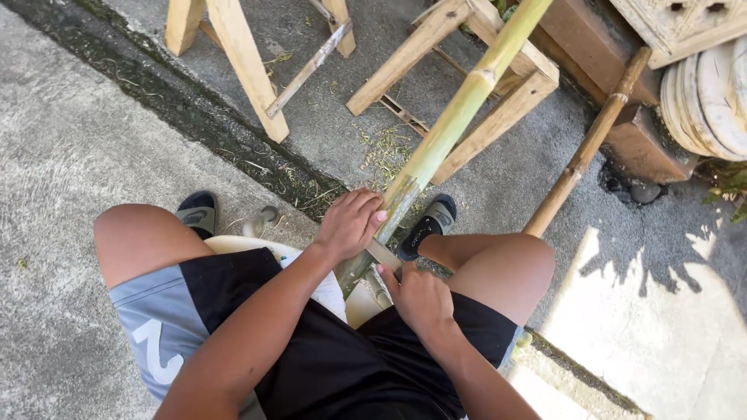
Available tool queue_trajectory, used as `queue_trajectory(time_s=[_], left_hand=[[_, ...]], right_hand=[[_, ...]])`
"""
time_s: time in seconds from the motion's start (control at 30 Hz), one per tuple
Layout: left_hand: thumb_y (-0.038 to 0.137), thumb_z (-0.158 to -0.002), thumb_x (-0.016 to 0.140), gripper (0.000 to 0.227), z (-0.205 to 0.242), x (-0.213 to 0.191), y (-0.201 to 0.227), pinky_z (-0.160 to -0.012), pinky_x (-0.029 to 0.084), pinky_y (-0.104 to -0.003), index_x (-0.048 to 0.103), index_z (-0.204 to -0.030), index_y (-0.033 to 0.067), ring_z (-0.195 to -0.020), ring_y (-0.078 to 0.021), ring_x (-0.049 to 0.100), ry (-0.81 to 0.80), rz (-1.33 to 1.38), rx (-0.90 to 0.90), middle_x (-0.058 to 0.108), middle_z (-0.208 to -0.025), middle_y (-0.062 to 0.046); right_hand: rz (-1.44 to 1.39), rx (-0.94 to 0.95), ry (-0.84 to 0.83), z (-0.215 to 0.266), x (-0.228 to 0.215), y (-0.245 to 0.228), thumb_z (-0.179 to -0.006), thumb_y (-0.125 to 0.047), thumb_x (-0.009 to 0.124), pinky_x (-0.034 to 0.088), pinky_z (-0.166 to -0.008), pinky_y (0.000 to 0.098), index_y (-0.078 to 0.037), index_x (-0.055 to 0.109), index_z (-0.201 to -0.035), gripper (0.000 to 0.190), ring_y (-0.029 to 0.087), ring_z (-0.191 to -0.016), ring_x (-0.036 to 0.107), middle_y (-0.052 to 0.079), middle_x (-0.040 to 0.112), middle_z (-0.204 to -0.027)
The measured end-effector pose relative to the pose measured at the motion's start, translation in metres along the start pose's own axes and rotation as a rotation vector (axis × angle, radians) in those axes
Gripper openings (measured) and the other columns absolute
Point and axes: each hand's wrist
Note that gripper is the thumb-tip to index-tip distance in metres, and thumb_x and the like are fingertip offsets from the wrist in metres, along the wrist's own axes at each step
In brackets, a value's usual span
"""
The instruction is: The recorder is using a knife to shave the outer layer or nodes of a bamboo pole.
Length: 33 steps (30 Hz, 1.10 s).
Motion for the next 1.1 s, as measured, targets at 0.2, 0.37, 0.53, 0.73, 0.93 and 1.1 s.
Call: queue_trajectory(time_s=[0.2,0.37,0.53,0.73,0.93,1.1], left_hand=[[0.033,-0.107,0.047,0.04,-0.005,-0.007,0.004,-0.097,0.052,-0.044,0.068,-0.122,0.0024,-0.113,-0.0333,0.066,0.003,0.077,0.022,0.068,-0.127,-0.013],[0.032,-0.108,0.046,0.04,-0.014,-0.007,0.006,-0.089,0.054,-0.044,0.069,-0.123,0.0025,-0.103,-0.0332,0.07,-0.014,0.065,0.003,0.069,-0.126,-0.012],[0.032,-0.108,0.046,0.04,-0.018,-0.008,0.008,-0.085,0.056,-0.043,0.069,-0.121,0.0029,-0.099,-0.0326,0.071,-0.007,0.074,0.006,0.071,-0.124,-0.012],[0.032,-0.109,0.046,0.038,-0.032,0.006,0.0,-0.081,0.056,-0.043,0.07,-0.118,0.0041,-0.09,-0.0315,0.072,-0.003,0.041,-0.006,0.072,-0.118,-0.011],[0.035,-0.108,0.046,0.04,-0.063,0.016,-0.003,-0.075,0.055,-0.043,0.071,-0.114,0.0046,-0.081,-0.032,0.071,-0.039,0.016,-0.035,0.073,-0.11,-0.01],[0.035,-0.109,0.045,0.04,-0.07,0.024,-0.009,-0.075,0.054,-0.044,0.07,-0.116,0.0043,-0.079,-0.0317,0.071,-0.027,0.01,-0.019,0.072,-0.109,-0.01]], right_hand=[[0.032,-0.035,0.047,-0.003,0.002,0.002,-0.096,-0.064,0.051,0.058,-0.056,0.048,-0.002,0.065,-0.077,0.067,0.038,-0.063,0.072,0.021,0.07,-0.066],[-0.004,-0.022,0.051,-0.012,0.0,0.007,-0.095,-0.065,0.052,0.057,-0.057,0.0499,-0.002,0.066,-0.076,0.067,0.039,-0.064,0.072,0.02,0.07,-0.067],[-0.017,-0.026,0.024,-0.016,0.0,0.013,-0.095,-0.065,0.052,0.057,-0.059,0.0503,-0.002,0.066,-0.075,0.068,0.039,-0.065,0.072,0.02,0.07,-0.069],[-0.011,-0.035,0.049,-0.029,-0.004,0.018,-0.096,-0.065,0.052,0.057,-0.056,0.0496,-0.003,0.066,-0.074,0.068,0.038,-0.061,0.072,0.019,0.07,-0.065],[0.005,-0.03,0.097,-0.051,-0.019,0.03,-0.096,-0.066,0.051,0.057,-0.052,0.0488,-0.003,0.068,-0.074,0.069,0.037,-0.06,0.071,0.017,0.069,-0.064],[0.002,-0.003,0.061,-0.062,-0.025,0.033,-0.096,-0.067,0.049,0.057,-0.055,0.0504,-0.003,0.069,-0.078,0.069,0.038,-0.064,0.072,0.019,0.07,-0.067]])
Point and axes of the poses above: each hand's wrist, its own z-axis away from the middle knuckle, its own x-axis out of the palm, y = z × x
